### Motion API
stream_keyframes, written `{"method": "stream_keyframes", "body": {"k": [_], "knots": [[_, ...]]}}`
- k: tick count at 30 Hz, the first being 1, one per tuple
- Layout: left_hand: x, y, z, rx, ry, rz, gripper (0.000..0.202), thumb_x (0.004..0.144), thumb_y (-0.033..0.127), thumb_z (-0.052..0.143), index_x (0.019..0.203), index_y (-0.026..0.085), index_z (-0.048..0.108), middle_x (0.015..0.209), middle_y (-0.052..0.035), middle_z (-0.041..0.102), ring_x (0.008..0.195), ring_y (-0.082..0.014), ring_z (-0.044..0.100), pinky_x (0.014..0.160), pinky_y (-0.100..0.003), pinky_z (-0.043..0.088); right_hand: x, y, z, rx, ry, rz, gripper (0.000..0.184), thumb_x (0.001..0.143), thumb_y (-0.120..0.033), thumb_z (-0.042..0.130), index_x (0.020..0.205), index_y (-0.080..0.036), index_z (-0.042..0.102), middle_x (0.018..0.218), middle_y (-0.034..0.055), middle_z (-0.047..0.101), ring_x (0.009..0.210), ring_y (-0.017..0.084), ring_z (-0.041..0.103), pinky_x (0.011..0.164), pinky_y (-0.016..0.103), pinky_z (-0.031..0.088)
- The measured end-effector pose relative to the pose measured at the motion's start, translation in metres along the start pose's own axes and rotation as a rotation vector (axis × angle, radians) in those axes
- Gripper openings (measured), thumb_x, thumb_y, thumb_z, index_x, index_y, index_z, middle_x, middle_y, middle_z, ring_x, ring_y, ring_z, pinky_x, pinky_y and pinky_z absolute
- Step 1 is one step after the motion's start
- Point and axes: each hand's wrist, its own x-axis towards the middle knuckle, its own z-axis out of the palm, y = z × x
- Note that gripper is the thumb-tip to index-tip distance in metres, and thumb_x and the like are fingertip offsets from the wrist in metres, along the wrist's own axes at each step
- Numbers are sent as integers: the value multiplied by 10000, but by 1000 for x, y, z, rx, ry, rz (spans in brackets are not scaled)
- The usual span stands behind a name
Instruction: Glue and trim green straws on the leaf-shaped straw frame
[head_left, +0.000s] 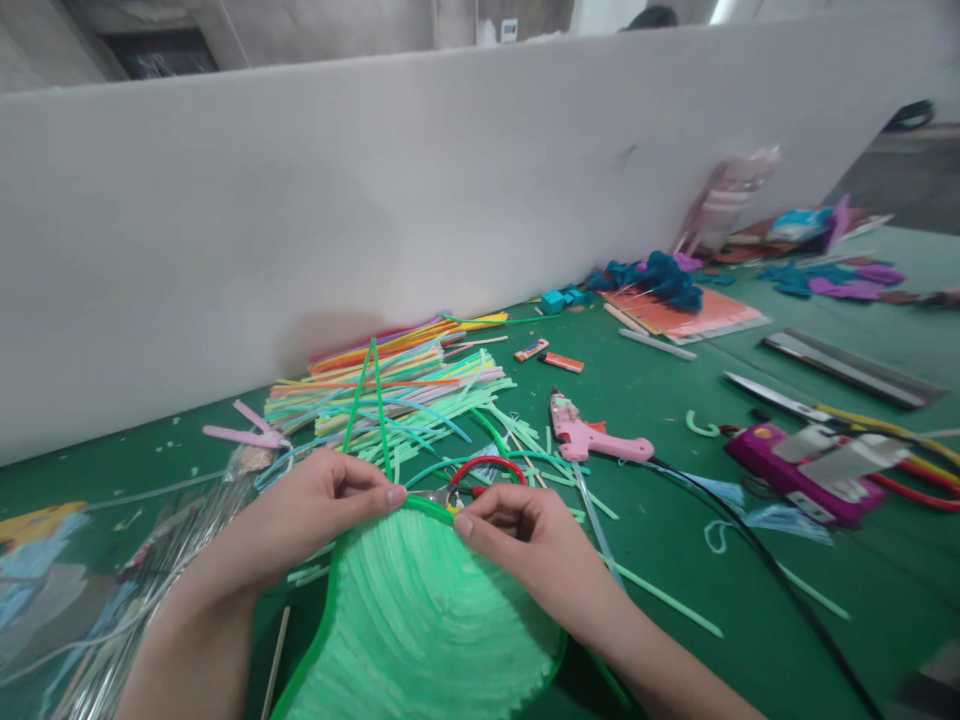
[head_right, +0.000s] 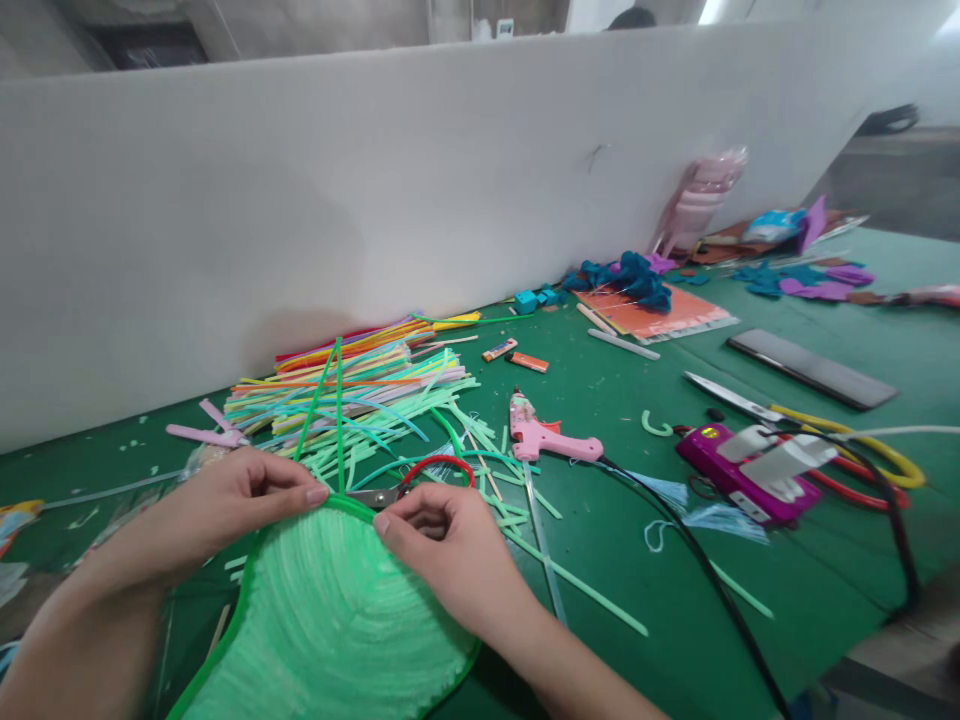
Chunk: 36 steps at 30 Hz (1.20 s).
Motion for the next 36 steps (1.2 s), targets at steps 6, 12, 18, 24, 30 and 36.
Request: {"method": "stream_keyframes", "body": {"k": [6,12,18,24,30,36], "knots": [[0,0,2,-64,26,5,432,816,569,705,617,205,582,603,56,378,578,-121,313,529,-242,239,1,1,-1,7,19,-6,417,701,-571,810,702,-176,675,654,-16,610,605,101,491,596,252,406],[-2,-8,-7,-144,104,-25,543,864,716,569,783,200,718,669,6,614,612,-138,510,570,-235,403,2,0,-3,19,30,-15,418,696,-564,819,717,-171,679,665,-21,605,614,95,486,602,245,399],[-10,1,-13,-23,153,63,448,881,666,600,1020,279,779,1047,-31,762,1005,-227,654,809,-277,509,2,0,-2,14,36,-10,433,688,-588,807,708,-178,669,648,-23,590,606,100,481,594,255,393],[-19,16,-4,204,393,244,478,956,645,458,866,249,710,994,-50,753,1063,-279,647,875,-351,489,3,0,-3,21,34,-10,439,680,-594,813,710,-178,676,656,-18,599,610,100,481,605,257,399],[-29,30,2,281,462,297,534,941,622,446,601,266,653,822,-44,739,956,-290,670,844,-371,496,3,1,-4,4,26,-23,440,696,-604,802,716,-184,674,665,-16,599,622,109,493,613,265,402],[-30,17,-1,380,430,339,228,878,550,650,915,342,736,1243,12,708,1232,-273,591,1081,-389,391,4,2,-4,11,30,-27,456,683,-610,807,714,-177,670,666,-15,601,620,105,487,613,260,400]]}}
